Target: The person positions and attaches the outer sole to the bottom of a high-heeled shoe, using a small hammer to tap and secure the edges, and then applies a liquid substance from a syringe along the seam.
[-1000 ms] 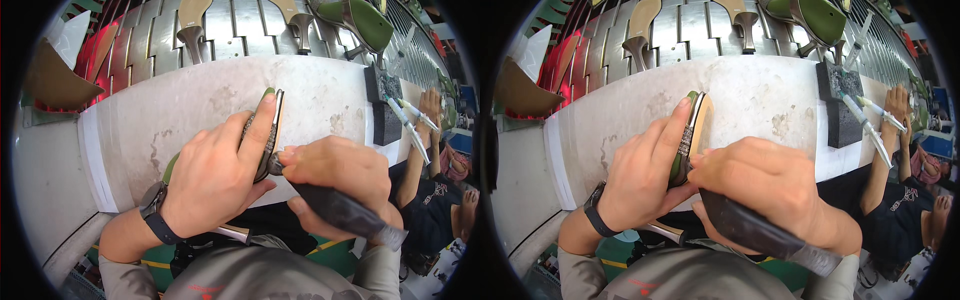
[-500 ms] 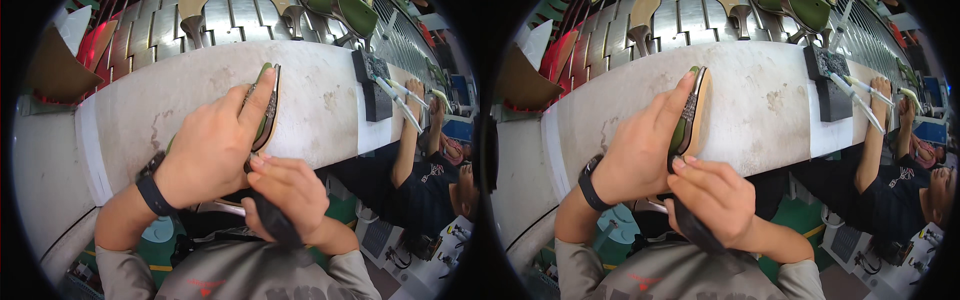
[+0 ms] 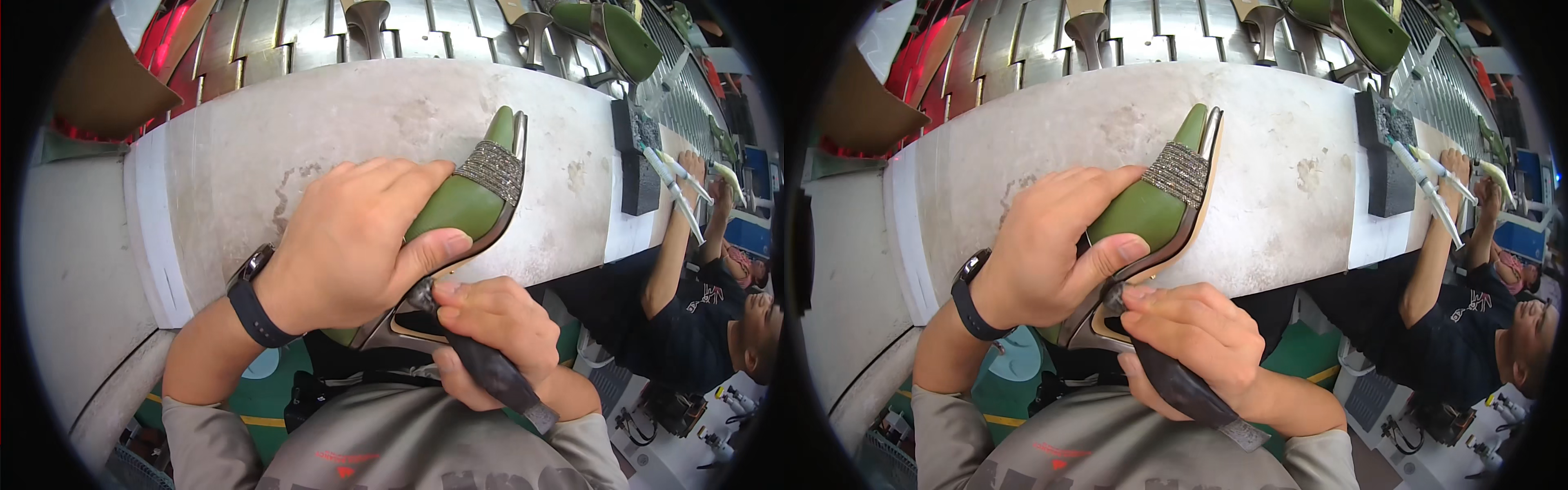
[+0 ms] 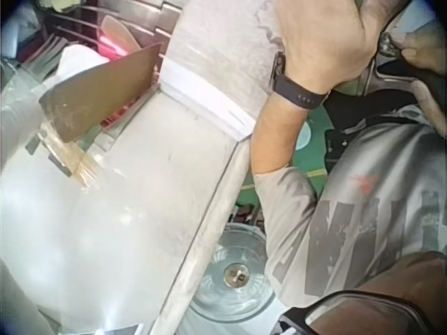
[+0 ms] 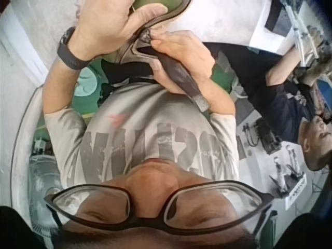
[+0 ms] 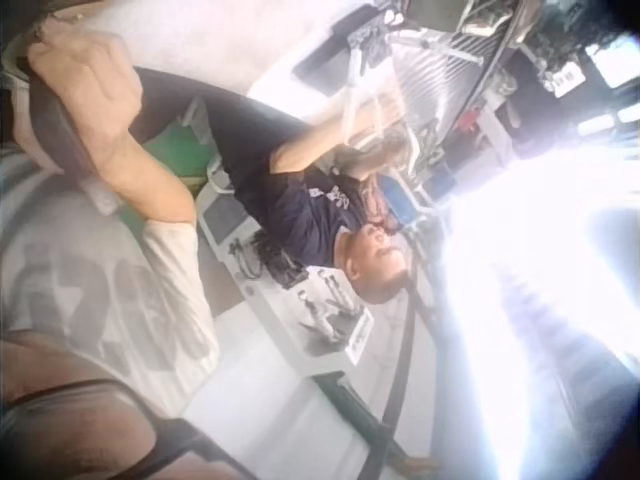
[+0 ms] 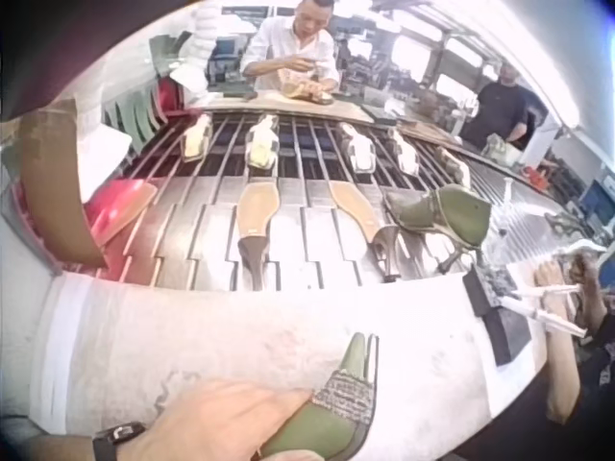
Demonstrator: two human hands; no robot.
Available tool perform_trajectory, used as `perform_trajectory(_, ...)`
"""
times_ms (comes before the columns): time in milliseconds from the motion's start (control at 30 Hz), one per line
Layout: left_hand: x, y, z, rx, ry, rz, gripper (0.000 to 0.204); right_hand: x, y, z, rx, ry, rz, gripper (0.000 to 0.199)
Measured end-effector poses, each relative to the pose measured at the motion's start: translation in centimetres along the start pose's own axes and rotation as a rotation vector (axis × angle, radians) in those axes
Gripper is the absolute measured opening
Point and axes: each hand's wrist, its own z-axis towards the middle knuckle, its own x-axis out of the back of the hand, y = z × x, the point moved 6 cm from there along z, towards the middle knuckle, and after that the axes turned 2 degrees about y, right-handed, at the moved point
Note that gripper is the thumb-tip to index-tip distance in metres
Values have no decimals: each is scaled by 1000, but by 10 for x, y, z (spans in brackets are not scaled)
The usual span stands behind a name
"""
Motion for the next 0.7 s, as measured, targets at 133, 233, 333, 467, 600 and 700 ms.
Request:
perform_trajectory(133, 2, 1, -3, -10, 22, 11, 54, -8, 5, 3, -53, -78, 160, 38)
perform_trajectory(233, 2, 3, -4, 1, 21, 16, 54, -8, 3, 9, -26, -131, 163, 37)
perform_trajectory(333, 2, 2, -4, -19, 33, 21, 55, -12, -1, 9, 29, -101, 118, 35)
perform_trajectory(467, 4, -1, -5, -12, 34, -11, 53, -11, -2, 4, 21, -110, 113, 37)
perform_trajectory(600, 5, 2, -6, -5, 41, -34, 50, -3, -4, -13, 39, -3, -98, 44)
perform_trajectory(700, 3, 2, -4, -13, 49, -36, 51, -3, -6, -12, 27, 8, -134, 46)
